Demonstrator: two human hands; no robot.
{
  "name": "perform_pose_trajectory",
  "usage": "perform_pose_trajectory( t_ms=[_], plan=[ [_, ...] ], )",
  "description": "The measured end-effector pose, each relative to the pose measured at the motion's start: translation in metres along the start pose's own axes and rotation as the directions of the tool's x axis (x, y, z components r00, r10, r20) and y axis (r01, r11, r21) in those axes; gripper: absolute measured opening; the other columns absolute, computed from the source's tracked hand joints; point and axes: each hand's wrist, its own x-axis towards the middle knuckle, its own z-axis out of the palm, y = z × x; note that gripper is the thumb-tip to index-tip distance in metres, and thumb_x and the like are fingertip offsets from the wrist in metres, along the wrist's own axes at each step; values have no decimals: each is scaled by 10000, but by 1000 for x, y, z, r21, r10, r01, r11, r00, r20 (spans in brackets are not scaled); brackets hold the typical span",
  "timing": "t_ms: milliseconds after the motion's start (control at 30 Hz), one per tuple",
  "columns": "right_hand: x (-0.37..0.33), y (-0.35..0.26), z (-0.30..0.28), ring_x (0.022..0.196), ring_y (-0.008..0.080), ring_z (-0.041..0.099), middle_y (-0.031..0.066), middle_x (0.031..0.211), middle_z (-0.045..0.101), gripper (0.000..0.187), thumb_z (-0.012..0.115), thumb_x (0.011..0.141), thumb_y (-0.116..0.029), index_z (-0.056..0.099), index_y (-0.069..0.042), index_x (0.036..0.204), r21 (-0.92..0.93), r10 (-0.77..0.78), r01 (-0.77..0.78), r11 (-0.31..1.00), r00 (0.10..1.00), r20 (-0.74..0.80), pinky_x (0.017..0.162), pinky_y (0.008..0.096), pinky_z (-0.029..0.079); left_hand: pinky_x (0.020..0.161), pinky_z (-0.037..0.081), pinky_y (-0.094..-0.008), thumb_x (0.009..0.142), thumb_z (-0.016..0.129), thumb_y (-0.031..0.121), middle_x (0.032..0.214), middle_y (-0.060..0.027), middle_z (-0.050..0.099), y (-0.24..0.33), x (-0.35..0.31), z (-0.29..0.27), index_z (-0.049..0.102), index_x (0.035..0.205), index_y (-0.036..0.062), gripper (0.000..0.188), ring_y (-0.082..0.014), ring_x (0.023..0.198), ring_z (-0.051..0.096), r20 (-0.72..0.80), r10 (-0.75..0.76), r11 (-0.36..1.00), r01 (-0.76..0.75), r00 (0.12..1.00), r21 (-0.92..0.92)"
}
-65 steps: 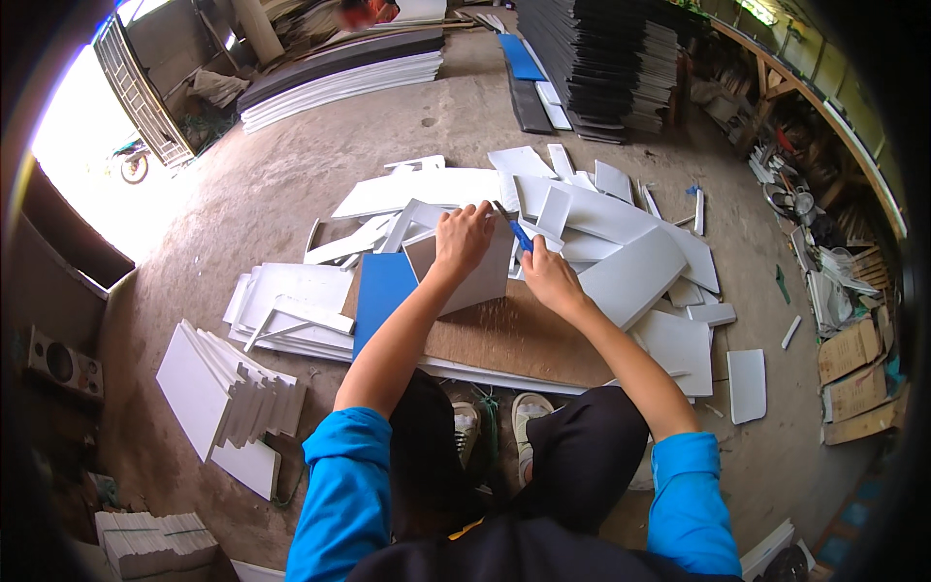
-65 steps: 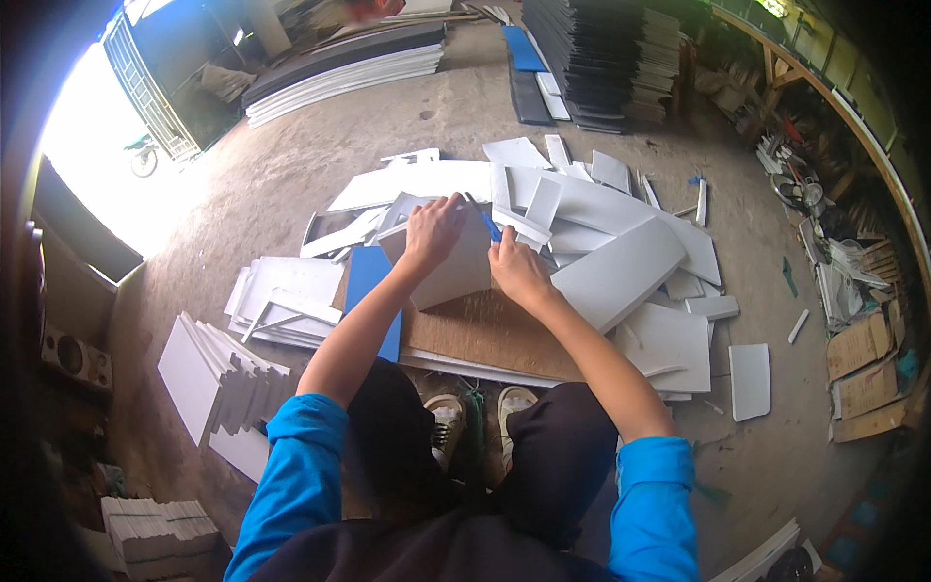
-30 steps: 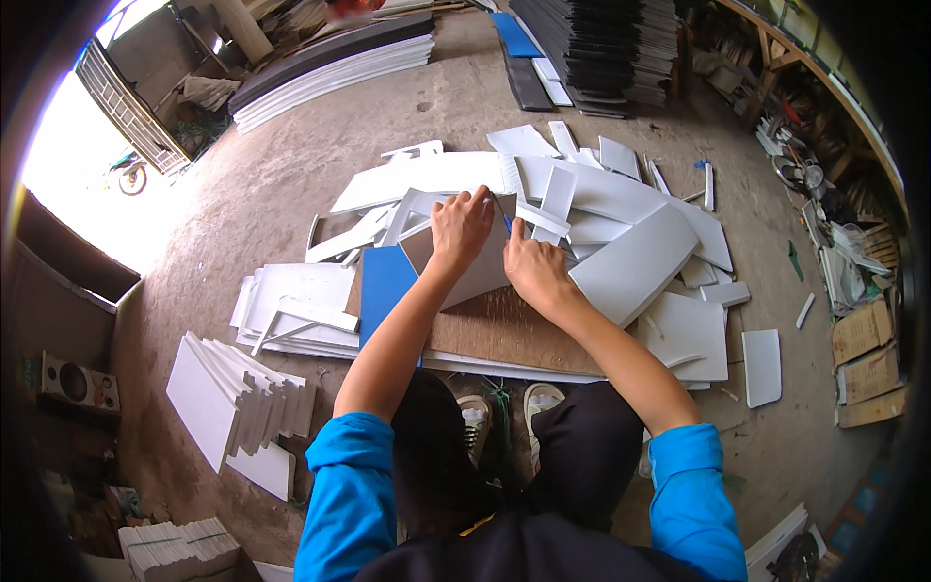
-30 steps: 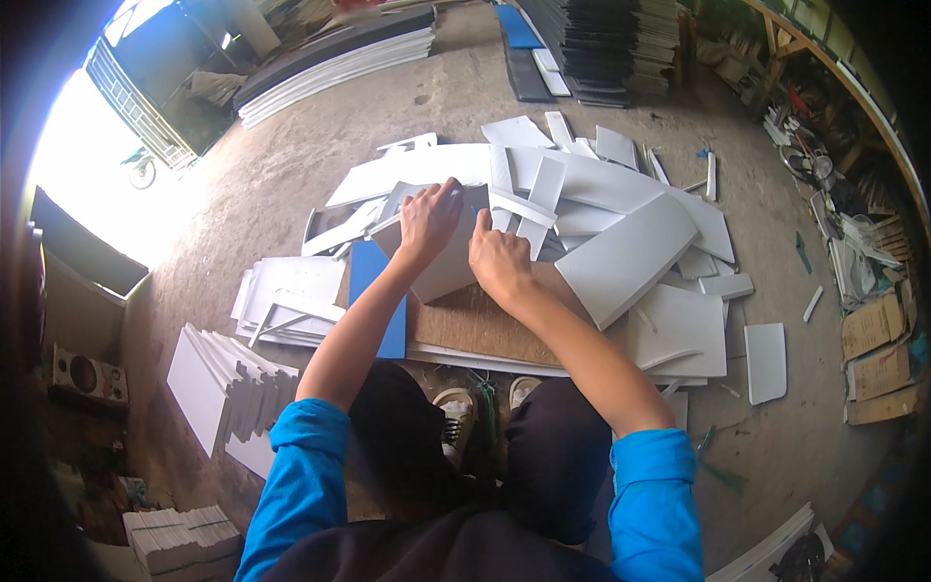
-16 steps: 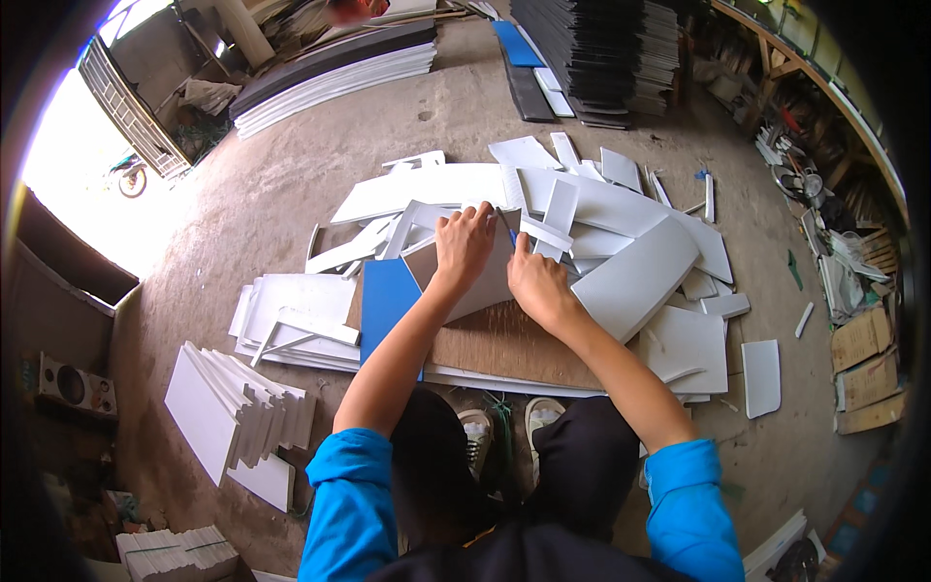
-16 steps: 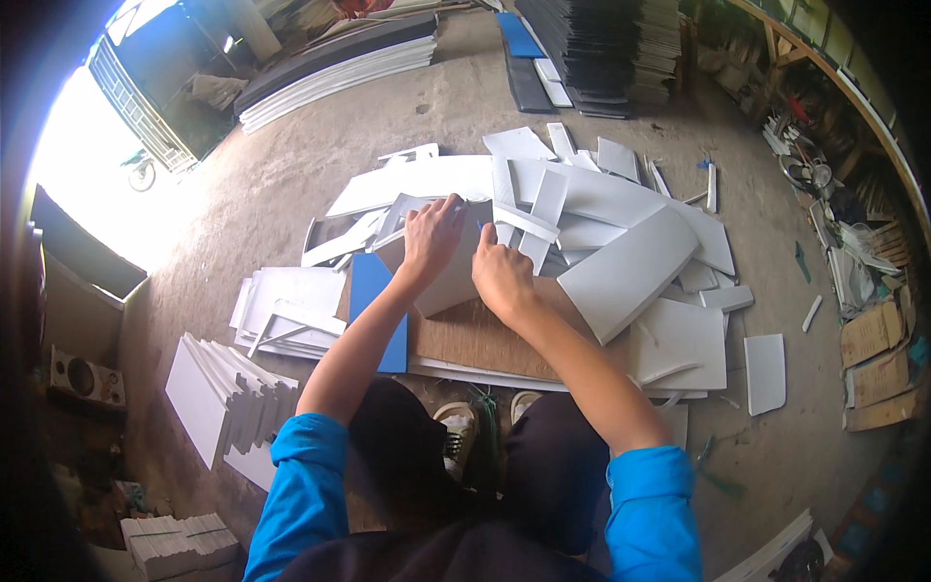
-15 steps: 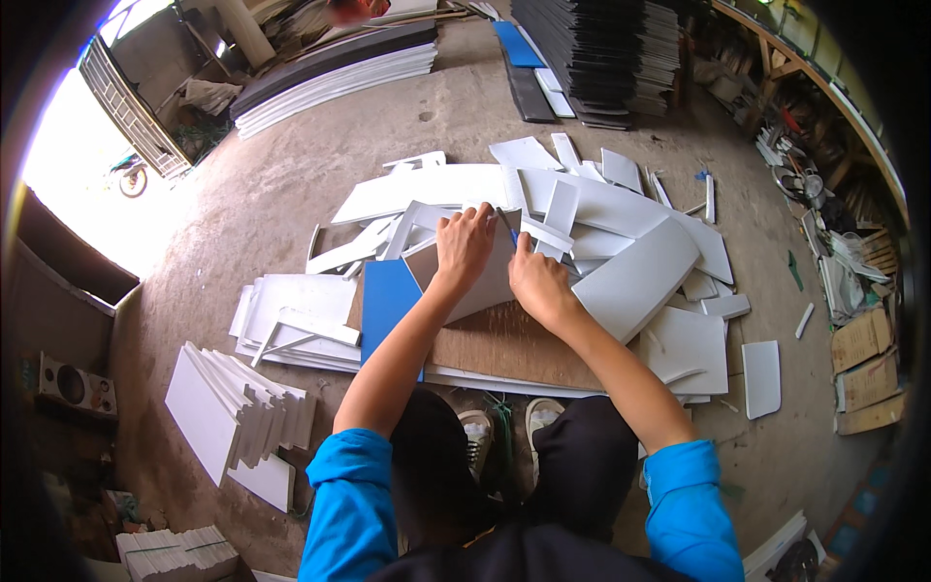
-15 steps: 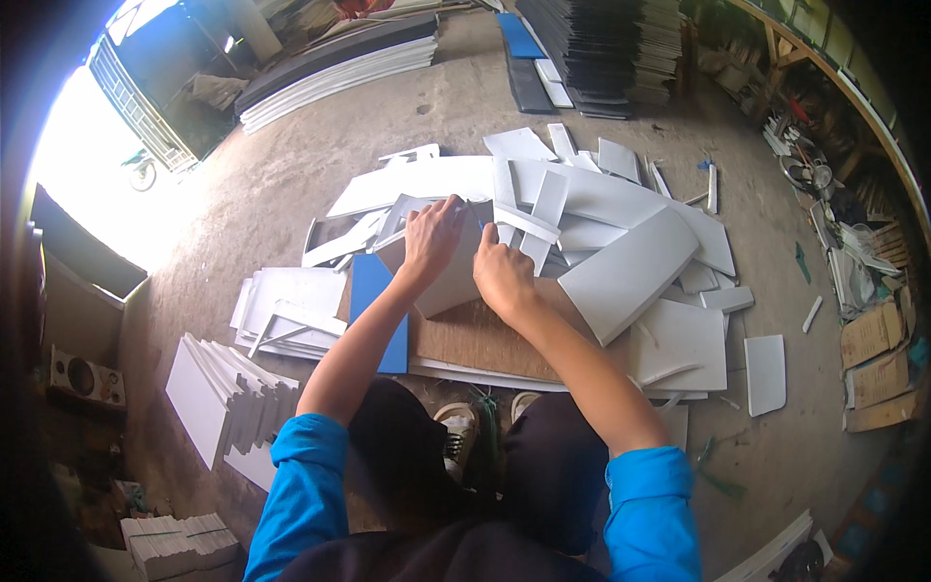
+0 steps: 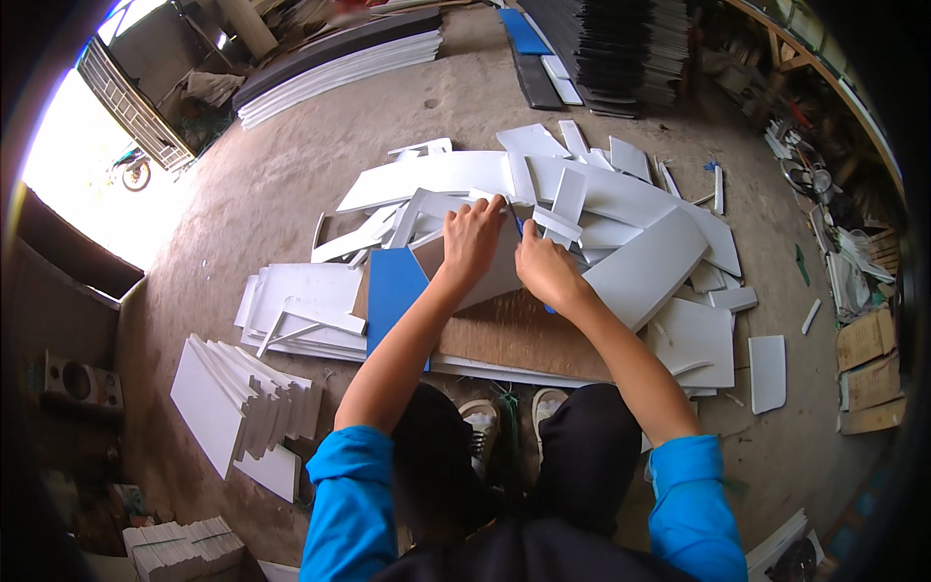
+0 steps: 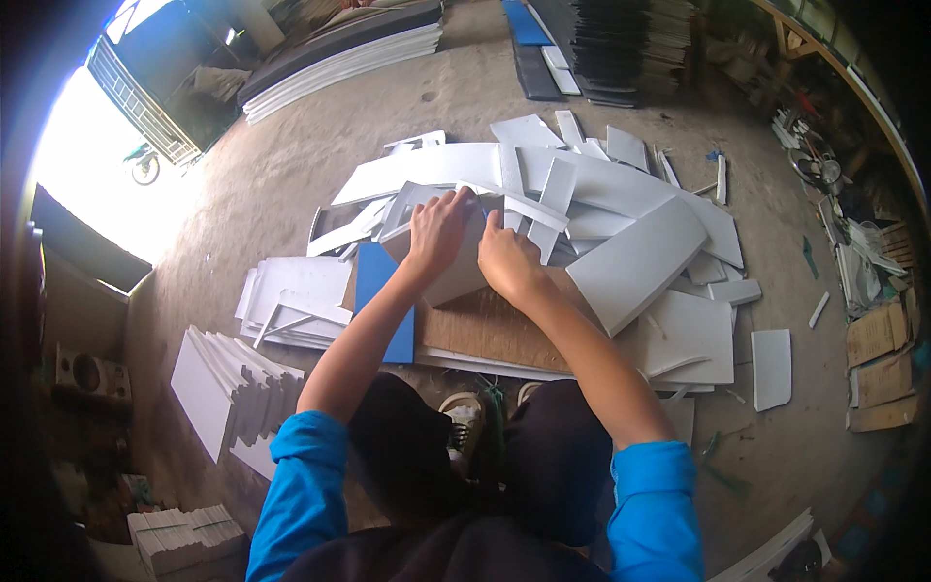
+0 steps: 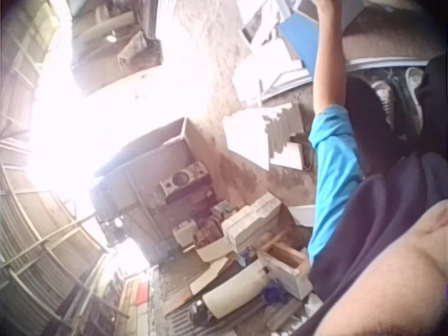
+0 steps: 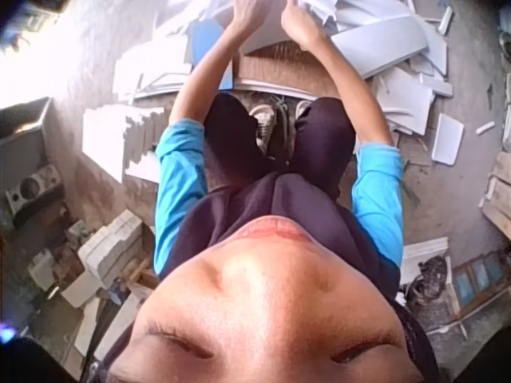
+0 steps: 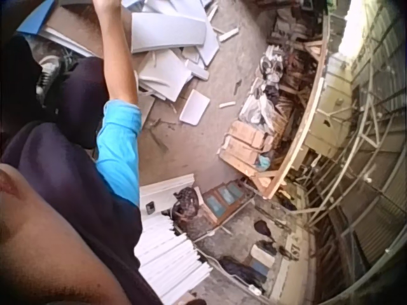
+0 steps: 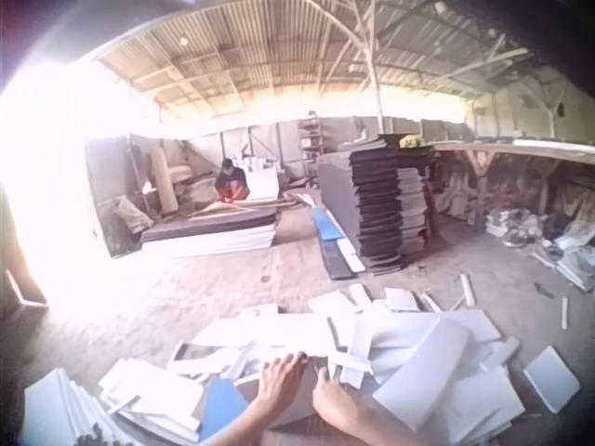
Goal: The person sits on the floor and uses a utility knife to cut white and blue plastic sheets. They repeatedly align the sheets, score the edges with the knife, and snap off the cut pieces, discarding the scraps into a pile.
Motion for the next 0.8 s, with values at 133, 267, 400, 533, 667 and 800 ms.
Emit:
perform_pose_trajectory(
  t_ms=[133,267,400,533,667,800],
  plan=[
    [-4,1,1,652,427,596,279,650,575,292,401,881,-156,344,77,1049,16,-36,36,999,999,-24,563,474,504,639,406,-384,821,540,228,796,-46,596,-8,3,7,525,947,140,154,-231,761,591,-82,33,998,-29,996,50],
    [3,-1,2,665,434,593,294,669,574,283,404,868,-148,348,77,1031,27,-20,20,999,1000,-3,578,477,502,656,402,-373,821,540,231,808,-47,600,-11,5,10,523,943,127,161,-231,768,590,-83,48,999,-47,995,10],
    [23,4,8,681,447,586,310,687,570,293,410,851,-149,348,80,1023,32,12,-13,999,1000,10,601,488,496,659,399,-367,816,542,224,801,-27,595,-10,4,10,514,947,130,163,-218,764,587,-93,71,998,-70,993,6],
    [33,12,11,694,454,583,326,693,563,308,411,846,-159,348,85,1022,22,19,-20,1000,1000,24,617,498,491,676,404,-388,808,542,217,860,-32,593,-3,3,8,515,996,118,214,-229,800,579,-4,53,999,-53,999,-6],
    [17,4,5,737,445,585,319,737,569,313,408,852,-159,343,82,1042,53,20,-23,998,998,55,645,486,494,683,415,-397,806,539,210,894,-37,593,-8,0,8,514,1019,112,236,-243,807,577,13,60,994,-60,998,94],
    [-1,-4,-15,821,421,595,296,831,589,331,426,848,-154,339,77,1068,24,102,-109,994,975,200,700,460,500,676,420,-396,807,534,204,903,-37,591,-6,3,6,516,1000,108,216,-243,803,576,28,58,997,-59,998,52]
  ],
)
